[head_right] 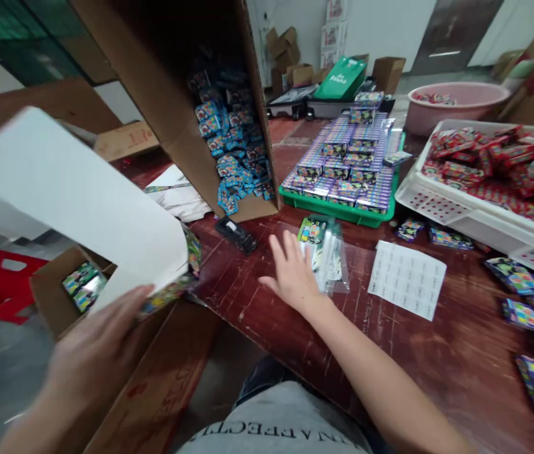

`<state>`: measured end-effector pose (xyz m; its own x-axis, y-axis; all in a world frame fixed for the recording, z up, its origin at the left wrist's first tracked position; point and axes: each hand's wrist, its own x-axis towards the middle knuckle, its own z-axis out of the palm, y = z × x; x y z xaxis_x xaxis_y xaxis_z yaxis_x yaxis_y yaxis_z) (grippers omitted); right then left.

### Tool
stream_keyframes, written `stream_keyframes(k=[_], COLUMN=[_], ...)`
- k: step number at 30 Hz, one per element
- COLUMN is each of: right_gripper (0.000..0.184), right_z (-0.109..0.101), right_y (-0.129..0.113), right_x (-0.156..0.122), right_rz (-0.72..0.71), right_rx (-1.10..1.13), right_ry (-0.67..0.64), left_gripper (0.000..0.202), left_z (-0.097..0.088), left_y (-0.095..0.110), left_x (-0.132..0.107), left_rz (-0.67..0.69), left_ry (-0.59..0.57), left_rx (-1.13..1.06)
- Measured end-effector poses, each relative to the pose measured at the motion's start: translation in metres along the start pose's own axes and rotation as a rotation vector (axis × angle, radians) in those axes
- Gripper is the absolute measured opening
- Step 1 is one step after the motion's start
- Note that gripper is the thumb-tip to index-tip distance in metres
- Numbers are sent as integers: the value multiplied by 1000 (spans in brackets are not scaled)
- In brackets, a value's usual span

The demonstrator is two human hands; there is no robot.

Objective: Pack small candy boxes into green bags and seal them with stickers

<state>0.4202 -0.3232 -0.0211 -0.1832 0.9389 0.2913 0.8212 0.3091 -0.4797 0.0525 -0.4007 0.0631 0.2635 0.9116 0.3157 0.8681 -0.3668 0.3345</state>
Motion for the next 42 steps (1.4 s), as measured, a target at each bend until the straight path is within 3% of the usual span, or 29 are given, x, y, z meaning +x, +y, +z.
stream_keyframes(k=[1,4,6,8,10,12,14,16,18,20,21,23,25,27,32,42], right_gripper=[94,73,46,26,26,29,32,37,36,51,60,65,48,34,32,25], right_z=[2,5,2,-5,-16,-29,-43,-58,-73,-85,-90,-95,-95,-91,-86,-85], right_y=[19,65,82,89,86,73,52,32,22,27,35,55,73,83,80,88], right_x=[-5,-26,-39,-48,-56,-65,-74,-85,-90,-89,-85,-73,-60,-51,-46,-42], right_rz=[57,27,-34,-51,-34,-51,-185,-365,-434,-357,-274,-75,60,99,118,133], right_rx=[-80,-186,-184,-179,-176,-140,-54,43,120,161,161,114,73,50,-41,96], right_ry=[-5,-44,-58,-46,-1,87,118,13,-152,-219,-188,-52,38,48,153,41], left_gripper=[46,51,50,48,55,58,56,64,63,52,46,35,28,25,18,24], left_z=[29,96,116,119,117,121,135,157,180,197,202,207,209,209,212,218], left_y=[-12,-44,-55,-47,-18,29,81,124,152,168,174,184,194,203,217,217], left_x=[10,31,39,44,51,66,88,115,136,146,147,145,142,141,146,147], left_rz=[110,201,210,176,67,-130,-387,-629,-728,-660,-581,-400,-255,-193,-232,-257], left_ry=[-20,-184,-233,-155,-22,13,-186,-485,-656,-686,-684,-714,-764,-778,-751,-731], left_rx=[131,285,272,205,32,-315,-866,-1344,-1501,-1475,-1427,-1317,-1228,-1194,-1201,-1248])
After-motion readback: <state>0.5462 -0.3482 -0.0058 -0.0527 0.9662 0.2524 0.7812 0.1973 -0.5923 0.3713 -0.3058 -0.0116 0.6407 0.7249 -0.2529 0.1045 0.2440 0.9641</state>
